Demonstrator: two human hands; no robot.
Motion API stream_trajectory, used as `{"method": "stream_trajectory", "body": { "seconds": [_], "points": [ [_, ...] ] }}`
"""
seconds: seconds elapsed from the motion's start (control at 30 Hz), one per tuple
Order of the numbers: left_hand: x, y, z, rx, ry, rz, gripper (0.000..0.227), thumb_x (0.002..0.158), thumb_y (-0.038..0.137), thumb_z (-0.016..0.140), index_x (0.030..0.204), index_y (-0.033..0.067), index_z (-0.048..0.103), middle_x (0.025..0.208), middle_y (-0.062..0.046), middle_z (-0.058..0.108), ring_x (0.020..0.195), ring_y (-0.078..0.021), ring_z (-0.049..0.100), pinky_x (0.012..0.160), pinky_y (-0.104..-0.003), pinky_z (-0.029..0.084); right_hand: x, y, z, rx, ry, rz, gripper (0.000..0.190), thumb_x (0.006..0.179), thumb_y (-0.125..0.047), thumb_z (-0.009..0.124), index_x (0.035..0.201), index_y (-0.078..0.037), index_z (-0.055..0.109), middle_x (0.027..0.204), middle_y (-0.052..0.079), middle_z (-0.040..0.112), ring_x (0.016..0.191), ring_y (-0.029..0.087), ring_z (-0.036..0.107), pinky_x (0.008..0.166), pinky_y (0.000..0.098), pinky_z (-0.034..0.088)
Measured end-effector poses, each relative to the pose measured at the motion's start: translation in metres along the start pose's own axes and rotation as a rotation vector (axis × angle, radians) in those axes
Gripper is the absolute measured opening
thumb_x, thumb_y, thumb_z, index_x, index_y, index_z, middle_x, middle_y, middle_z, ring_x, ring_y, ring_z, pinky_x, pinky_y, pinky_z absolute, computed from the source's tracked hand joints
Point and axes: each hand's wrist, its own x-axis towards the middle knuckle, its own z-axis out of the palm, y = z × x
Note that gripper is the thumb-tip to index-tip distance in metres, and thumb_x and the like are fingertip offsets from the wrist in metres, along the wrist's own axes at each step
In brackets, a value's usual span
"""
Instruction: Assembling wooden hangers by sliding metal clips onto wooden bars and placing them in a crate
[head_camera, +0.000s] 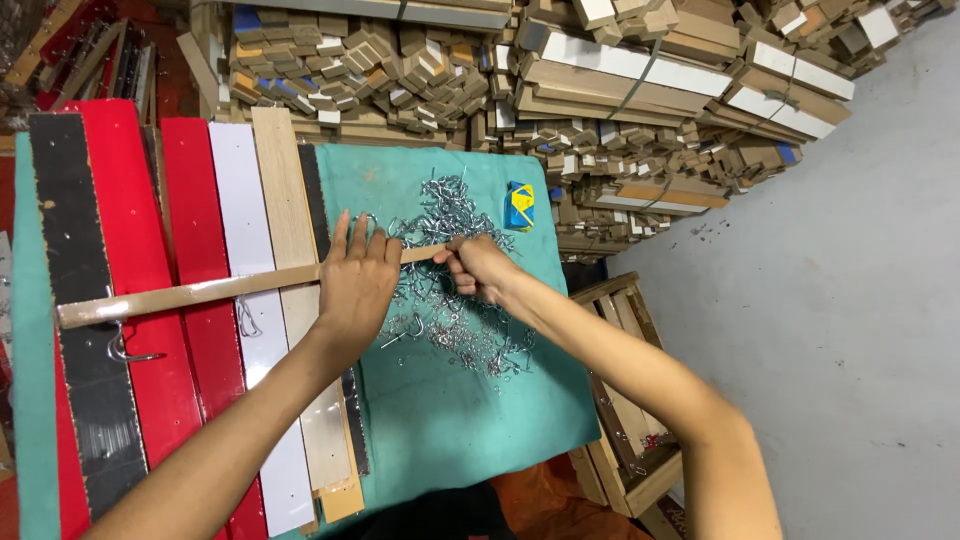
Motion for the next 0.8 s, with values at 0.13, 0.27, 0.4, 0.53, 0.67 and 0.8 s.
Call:
{"method": "stream_trajectory", "body": {
  "seconds": [0.13,0.27,0.4,0.53,0.67,0.8],
  "points": [
    [0.001,0.003,-0.005,0.000,-0.097,0.000,0.020,0.083,0.013,0.079,0.101,0.0116,0.072,0.104,-0.009,0.078,0.117,-0.0290,0.071,0.118,-0.053,0.037,0.006,0.013,0.001,0.101,0.033,0.001,0.027,0.098,-0.017,0.040,0.090,0.000,0.060,0.055,-0.007,0.027,0.034,0.001,0.027,0.030,0.0189,0.026],
    [0.007,0.001,-0.009,0.013,-0.213,-0.018,0.020,0.088,0.022,0.077,0.105,0.0146,0.072,0.105,-0.007,0.078,0.115,-0.0274,0.071,0.119,-0.055,0.036,-0.002,0.003,0.000,0.138,0.076,-0.051,0.022,0.096,-0.015,0.047,0.090,0.001,0.061,0.052,-0.007,0.029,0.032,0.002,0.028,0.029,0.0196,0.027],
    [0.027,-0.009,-0.071,-0.006,-0.275,-0.063,0.030,0.094,0.040,0.070,0.113,0.0173,0.072,0.122,-0.008,0.075,0.130,-0.0287,0.063,0.125,-0.060,0.013,-0.033,-0.026,-0.006,0.040,0.164,-0.153,0.021,0.092,-0.013,0.053,0.085,0.003,0.065,0.049,-0.002,0.036,0.031,0.005,0.032,0.029,0.0223,0.029],
    [0.022,-0.019,-0.060,-0.090,-0.189,-0.091,0.032,0.099,0.042,0.065,0.113,0.0135,0.072,0.120,-0.012,0.076,0.129,-0.0358,0.064,0.124,-0.064,0.007,0.004,-0.034,-0.038,-0.083,0.235,-0.191,0.023,0.091,-0.014,0.053,0.080,0.000,0.066,0.050,0.001,0.040,0.032,0.007,0.036,0.029,0.0240,0.032],
    [0.018,-0.018,-0.041,-0.088,-0.123,-0.076,0.026,0.099,0.026,0.065,0.121,0.0148,0.066,0.111,-0.010,0.077,0.124,-0.0357,0.067,0.123,-0.066,0.010,0.065,-0.031,-0.068,-0.233,0.312,-0.266,0.026,0.089,-0.016,0.055,0.072,0.000,0.067,0.047,0.004,0.041,0.029,0.011,0.039,0.027,0.0278,0.034],
    [0.010,-0.020,-0.015,-0.060,-0.171,-0.083,0.022,0.101,0.026,0.061,0.121,0.0163,0.064,0.105,-0.009,0.077,0.121,-0.0309,0.070,0.125,-0.065,0.009,0.101,-0.024,-0.078,-0.422,0.331,-0.289,0.027,0.085,-0.019,0.060,0.064,-0.004,0.069,0.043,0.007,0.043,0.030,0.015,0.044,0.028,0.0304,0.037]
  ]
}}
